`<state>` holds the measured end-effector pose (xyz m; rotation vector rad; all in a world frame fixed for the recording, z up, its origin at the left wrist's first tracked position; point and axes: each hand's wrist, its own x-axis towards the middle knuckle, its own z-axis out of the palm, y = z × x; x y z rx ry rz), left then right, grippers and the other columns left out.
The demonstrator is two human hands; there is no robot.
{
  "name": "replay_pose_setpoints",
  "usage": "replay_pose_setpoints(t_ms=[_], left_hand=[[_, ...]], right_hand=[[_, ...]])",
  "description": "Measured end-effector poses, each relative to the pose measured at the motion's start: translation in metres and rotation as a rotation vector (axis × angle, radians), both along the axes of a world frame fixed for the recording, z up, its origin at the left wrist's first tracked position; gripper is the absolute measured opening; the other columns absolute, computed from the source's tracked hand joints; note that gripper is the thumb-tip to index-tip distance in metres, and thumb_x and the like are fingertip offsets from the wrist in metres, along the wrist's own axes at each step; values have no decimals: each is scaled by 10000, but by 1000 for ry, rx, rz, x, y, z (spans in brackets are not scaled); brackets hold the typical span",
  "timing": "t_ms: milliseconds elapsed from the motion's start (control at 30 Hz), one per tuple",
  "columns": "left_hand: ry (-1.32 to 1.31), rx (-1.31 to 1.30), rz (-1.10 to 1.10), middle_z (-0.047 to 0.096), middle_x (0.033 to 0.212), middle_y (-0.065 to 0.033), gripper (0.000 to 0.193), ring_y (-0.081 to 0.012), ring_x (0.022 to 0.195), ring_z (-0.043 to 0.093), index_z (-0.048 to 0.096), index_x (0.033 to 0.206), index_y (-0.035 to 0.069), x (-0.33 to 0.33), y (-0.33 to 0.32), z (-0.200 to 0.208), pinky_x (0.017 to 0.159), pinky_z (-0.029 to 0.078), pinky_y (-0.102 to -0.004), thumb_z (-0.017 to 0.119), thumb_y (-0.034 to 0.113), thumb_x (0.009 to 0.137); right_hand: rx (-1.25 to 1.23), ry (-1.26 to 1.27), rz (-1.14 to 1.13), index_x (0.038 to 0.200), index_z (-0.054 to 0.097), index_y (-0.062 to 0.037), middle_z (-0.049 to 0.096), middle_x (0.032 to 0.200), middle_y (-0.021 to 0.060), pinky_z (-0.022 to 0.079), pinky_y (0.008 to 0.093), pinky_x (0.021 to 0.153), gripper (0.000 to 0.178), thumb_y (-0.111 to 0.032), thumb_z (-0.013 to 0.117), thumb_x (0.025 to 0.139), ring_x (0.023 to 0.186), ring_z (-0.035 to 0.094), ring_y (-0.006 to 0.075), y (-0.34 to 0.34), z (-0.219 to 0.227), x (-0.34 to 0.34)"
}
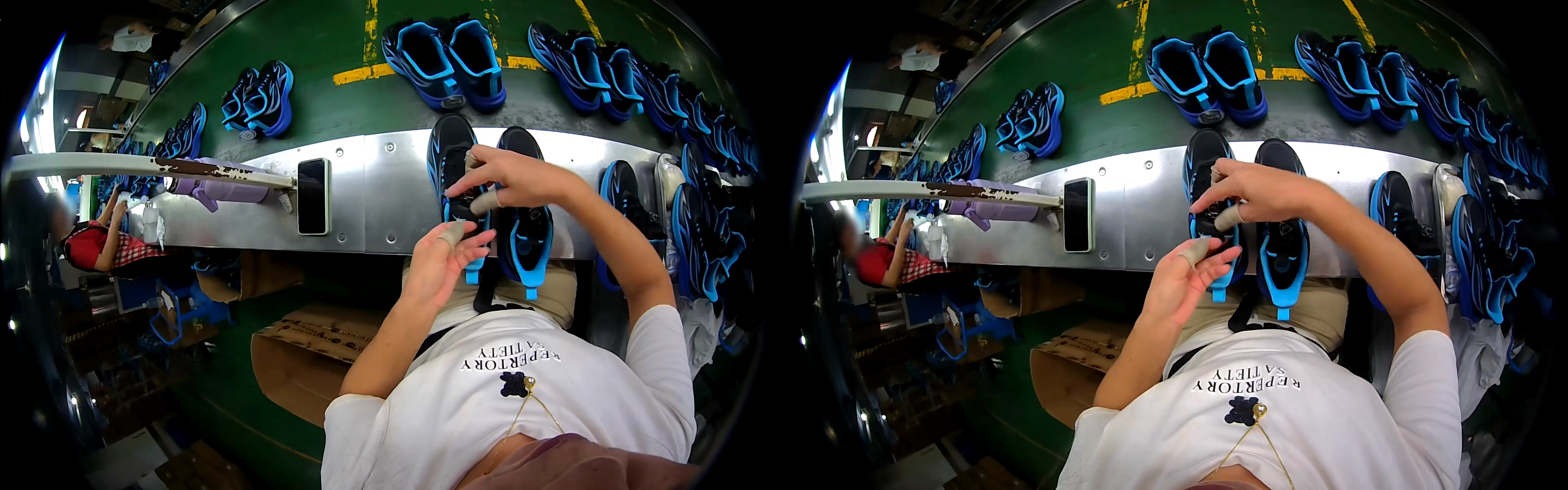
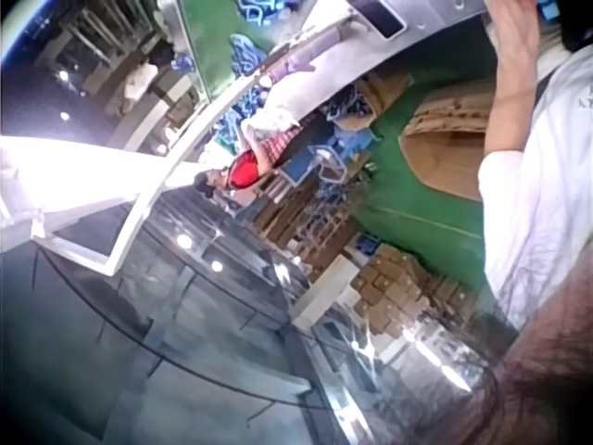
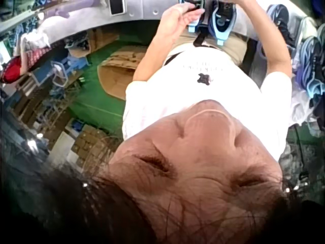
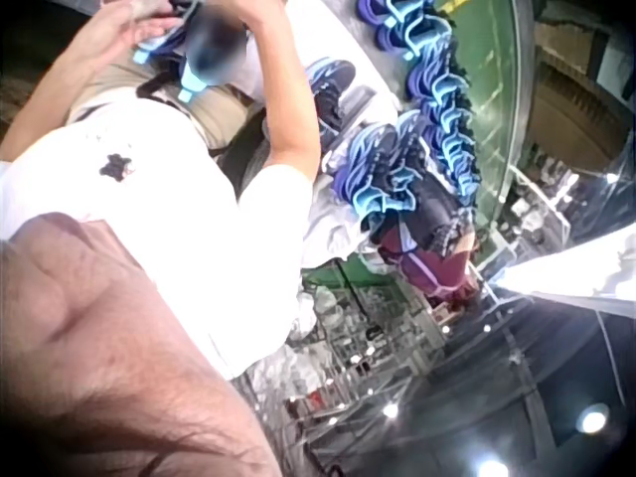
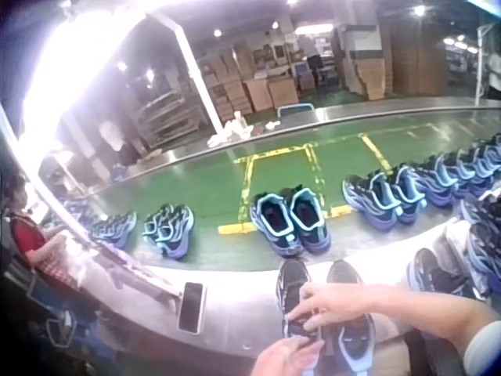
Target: The person wipes the surfaces of several blue and black sneakers using a white cloth while the shoes sit on a conveyor belt in a manufacturing facility.
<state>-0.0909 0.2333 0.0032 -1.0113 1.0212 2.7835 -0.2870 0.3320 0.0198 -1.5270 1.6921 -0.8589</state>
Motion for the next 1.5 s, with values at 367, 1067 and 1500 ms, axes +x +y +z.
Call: replay_pose_setpoints(t_ms=[367, 1067, 1500], left_hand=[[129, 38, 26, 589, 1029, -112, 199, -277, 1046, 619, 552, 1045, -25, -3, 12, -12, 738, 562, -295, 486, 150, 976], [-122, -1684, -1013, 683, 783, -170, 433, -325, 762, 665, 653, 901, -12, -94, -33, 17, 667, 528, -424, 580, 403, 805], [-153, -112, -212, 608, 999, -146, 436, -266, 926, 655, 497, 1188, -74, -14, 2, 19, 607, 508, -289, 466, 311, 984]], right_hand=[[-163, 43, -232, 1026, 674, -88, 502, 870, 102, 460, 349, 735, 275, -134, 716, 758, 827, 554, 259, 12, -9, 21], [-157, 316, -354, 1208, 586, -57, 518, 1156, 158, 427, 409, 945, 601, -287, 781, 688, 1092, 503, 348, 26, -34, 26], [-80, 262, -343, 978, 627, -84, 534, 920, 95, 490, 396, 700, 342, -246, 753, 704, 815, 596, 293, 17, -11, 25]])
